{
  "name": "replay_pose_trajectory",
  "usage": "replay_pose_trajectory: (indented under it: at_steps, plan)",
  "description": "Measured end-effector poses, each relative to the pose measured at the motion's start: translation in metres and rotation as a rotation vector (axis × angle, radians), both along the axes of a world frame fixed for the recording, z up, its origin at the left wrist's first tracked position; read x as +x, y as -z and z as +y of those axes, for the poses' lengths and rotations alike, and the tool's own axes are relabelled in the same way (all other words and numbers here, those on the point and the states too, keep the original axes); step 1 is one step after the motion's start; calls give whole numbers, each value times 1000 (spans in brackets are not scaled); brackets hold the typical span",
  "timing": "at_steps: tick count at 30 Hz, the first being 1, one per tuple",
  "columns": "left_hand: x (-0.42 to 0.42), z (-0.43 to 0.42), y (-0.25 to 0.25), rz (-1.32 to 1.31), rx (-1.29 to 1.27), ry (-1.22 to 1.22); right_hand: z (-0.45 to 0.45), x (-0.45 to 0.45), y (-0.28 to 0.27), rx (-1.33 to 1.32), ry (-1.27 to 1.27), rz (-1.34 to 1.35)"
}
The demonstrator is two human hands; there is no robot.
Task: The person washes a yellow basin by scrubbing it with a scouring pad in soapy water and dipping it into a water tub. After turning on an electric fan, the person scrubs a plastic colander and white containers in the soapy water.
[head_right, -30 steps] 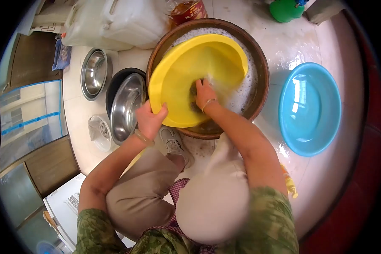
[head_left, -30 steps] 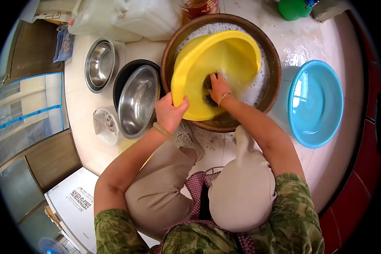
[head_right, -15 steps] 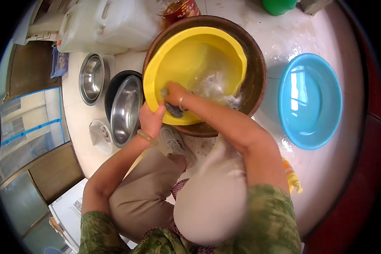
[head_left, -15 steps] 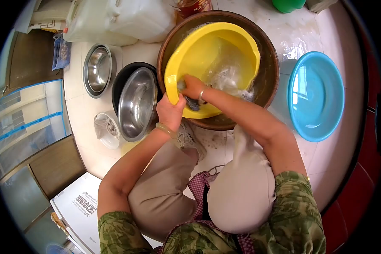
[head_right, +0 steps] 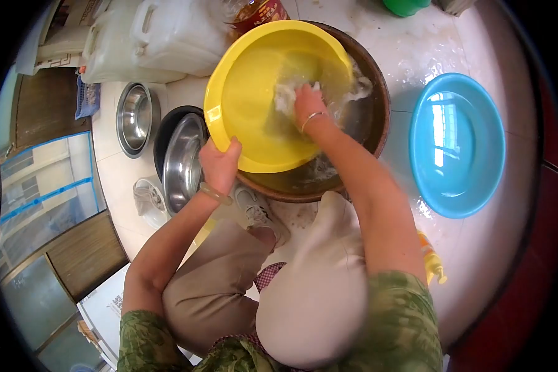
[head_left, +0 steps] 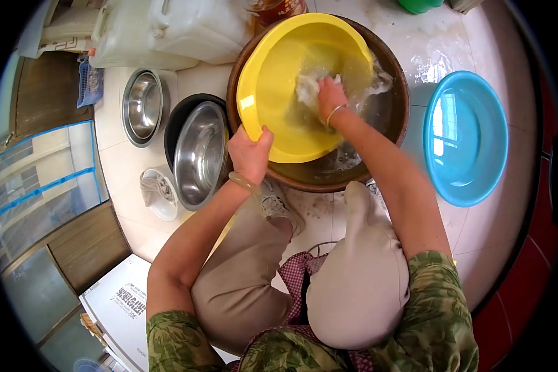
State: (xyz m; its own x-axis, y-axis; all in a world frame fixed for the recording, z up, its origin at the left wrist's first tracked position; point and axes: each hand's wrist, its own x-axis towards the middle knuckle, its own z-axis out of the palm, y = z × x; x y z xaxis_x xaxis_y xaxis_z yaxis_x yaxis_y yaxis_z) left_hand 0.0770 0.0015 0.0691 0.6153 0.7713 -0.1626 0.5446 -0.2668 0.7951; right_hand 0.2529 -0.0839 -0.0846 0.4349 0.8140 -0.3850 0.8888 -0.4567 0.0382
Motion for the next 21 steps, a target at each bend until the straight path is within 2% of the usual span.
replay_pose_trajectory:
  at_steps: [2,4,6,8,10,13,16,18,21]
  plan:
    - [1,-4,2,50,6,-16,16,-23,41,95,260,401]
    - [0,-5,4,84,13,-20,22,-37,-25,142,167,692]
    - [-2,-2,5,108,24,-20,33,-49,-34,382,153,961]
    - [-3,-1,4,95,62,-14,30,-54,-64,855,344,1246]
    - [-5,1,1,61,82,-31,17,-53,-106,1297,356,1067]
    - [2,-2,-2,-3,127,-25,0,-53,-157,1451,140,771]
    - [7,-7,0,29,235,45,10,-57,-168,1355,-37,519]
    - [5,-7,-2,112,244,72,26,-37,-161,1328,86,385]
    - [5,-16,-13,53,189,72,43,29,-127,1278,346,243]
